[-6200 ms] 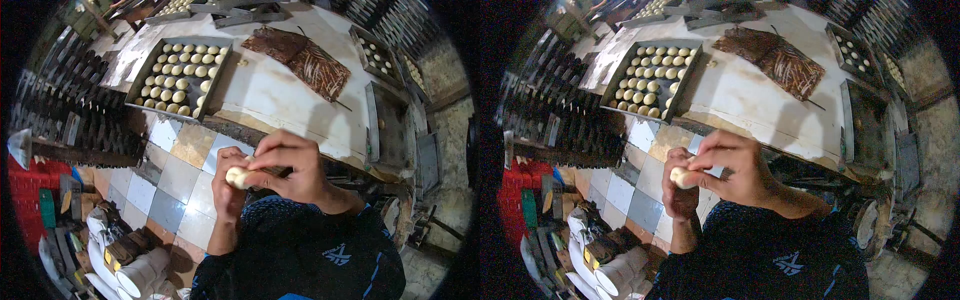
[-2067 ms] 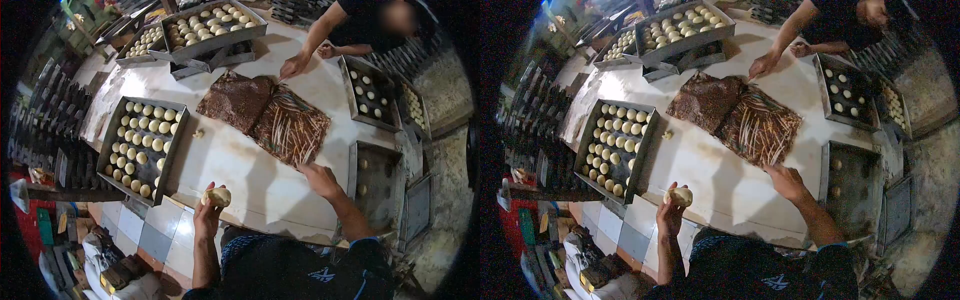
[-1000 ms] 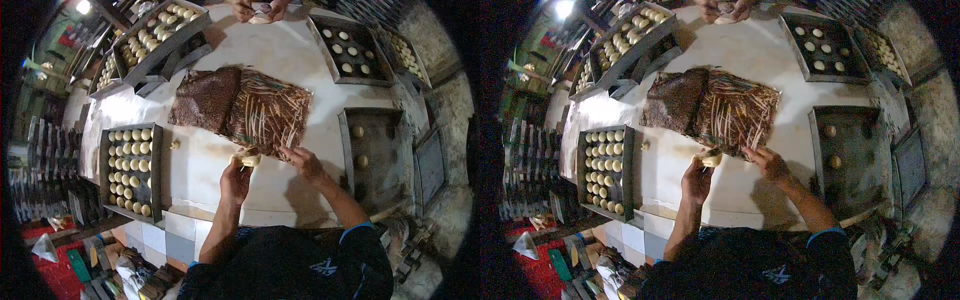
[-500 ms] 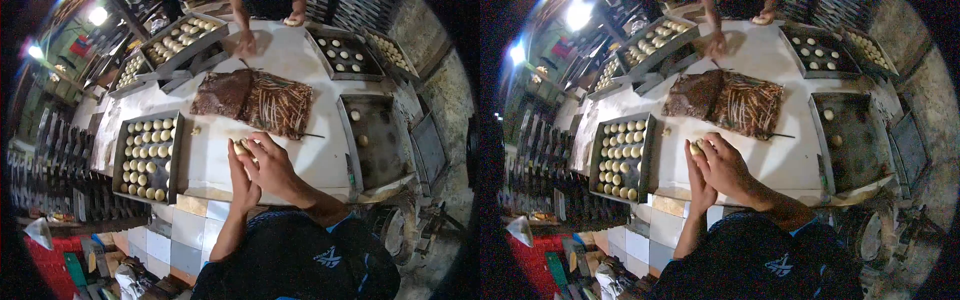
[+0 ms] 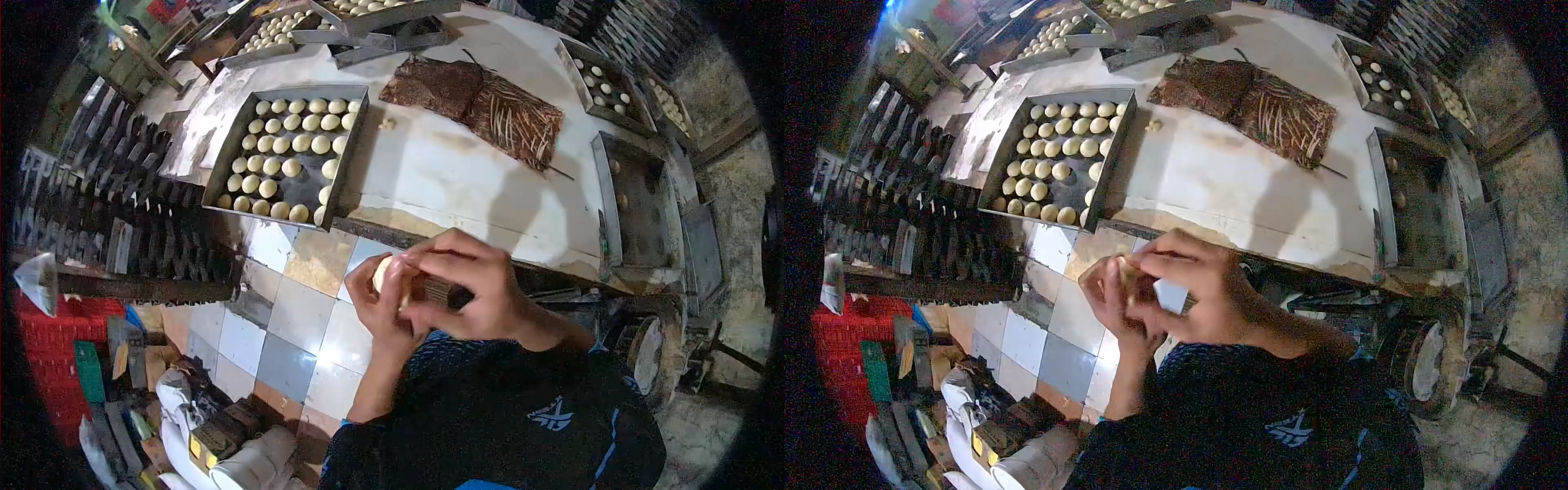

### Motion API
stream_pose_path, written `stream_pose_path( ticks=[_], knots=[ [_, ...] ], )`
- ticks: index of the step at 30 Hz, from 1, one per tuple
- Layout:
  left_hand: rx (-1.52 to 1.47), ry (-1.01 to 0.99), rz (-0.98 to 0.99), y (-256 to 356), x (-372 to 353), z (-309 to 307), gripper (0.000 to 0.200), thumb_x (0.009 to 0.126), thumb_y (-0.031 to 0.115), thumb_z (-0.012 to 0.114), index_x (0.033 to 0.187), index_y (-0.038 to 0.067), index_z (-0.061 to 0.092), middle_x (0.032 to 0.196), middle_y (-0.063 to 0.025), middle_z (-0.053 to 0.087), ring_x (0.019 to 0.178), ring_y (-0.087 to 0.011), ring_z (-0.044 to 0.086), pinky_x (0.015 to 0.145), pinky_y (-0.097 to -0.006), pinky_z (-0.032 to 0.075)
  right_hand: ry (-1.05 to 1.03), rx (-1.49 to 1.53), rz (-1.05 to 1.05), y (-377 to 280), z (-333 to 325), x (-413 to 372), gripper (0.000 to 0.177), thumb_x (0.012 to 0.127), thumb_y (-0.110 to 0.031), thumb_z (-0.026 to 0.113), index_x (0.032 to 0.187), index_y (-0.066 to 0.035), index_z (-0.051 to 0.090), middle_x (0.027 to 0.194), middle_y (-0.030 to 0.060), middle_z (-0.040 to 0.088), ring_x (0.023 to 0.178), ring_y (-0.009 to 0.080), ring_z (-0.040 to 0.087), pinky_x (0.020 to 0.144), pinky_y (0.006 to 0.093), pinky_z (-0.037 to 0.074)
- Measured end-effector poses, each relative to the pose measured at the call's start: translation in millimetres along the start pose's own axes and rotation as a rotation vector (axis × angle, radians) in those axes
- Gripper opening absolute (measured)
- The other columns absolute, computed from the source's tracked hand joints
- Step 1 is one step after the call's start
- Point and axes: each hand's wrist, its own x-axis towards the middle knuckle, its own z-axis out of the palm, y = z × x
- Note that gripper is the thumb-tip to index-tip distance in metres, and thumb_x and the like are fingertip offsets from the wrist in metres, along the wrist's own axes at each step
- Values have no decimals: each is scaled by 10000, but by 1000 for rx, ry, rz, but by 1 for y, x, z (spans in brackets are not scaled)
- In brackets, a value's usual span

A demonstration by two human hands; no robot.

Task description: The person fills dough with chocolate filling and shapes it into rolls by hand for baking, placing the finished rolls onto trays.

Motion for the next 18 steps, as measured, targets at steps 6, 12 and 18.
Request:
stream_pose_path(
  ticks=[6,12,18],
  knots=[
    [-711,-68,-420,6,-5,-10,606,779,354,635,1234,-21,491,1137,-154,443,1032,-267,462,907,-358,390,9,-248,-184,-4,7,-15,345,718,-150,796,988,6,651,932,98,610,806,215,625,691,324,523],
    [-1117,-89,-456,25,1,40,404,911,443,507,789,57,518,1055,-138,398,1011,-268,428,949,-467,378,59,214,345,3,-52,-29,245,703,-124,823,895,-32,702,916,75,636,714,134,633,607,265,520],
    [-763,24,-228,90,41,155,502,806,275,705,1157,31,440,1074,-138,441,939,-228,456,852,-394,487,307,-163,45,42,-131,-74,313,776,11,675,1088,24,651,1059,185,659,1009,265,653,822,325,548]
  ],
)
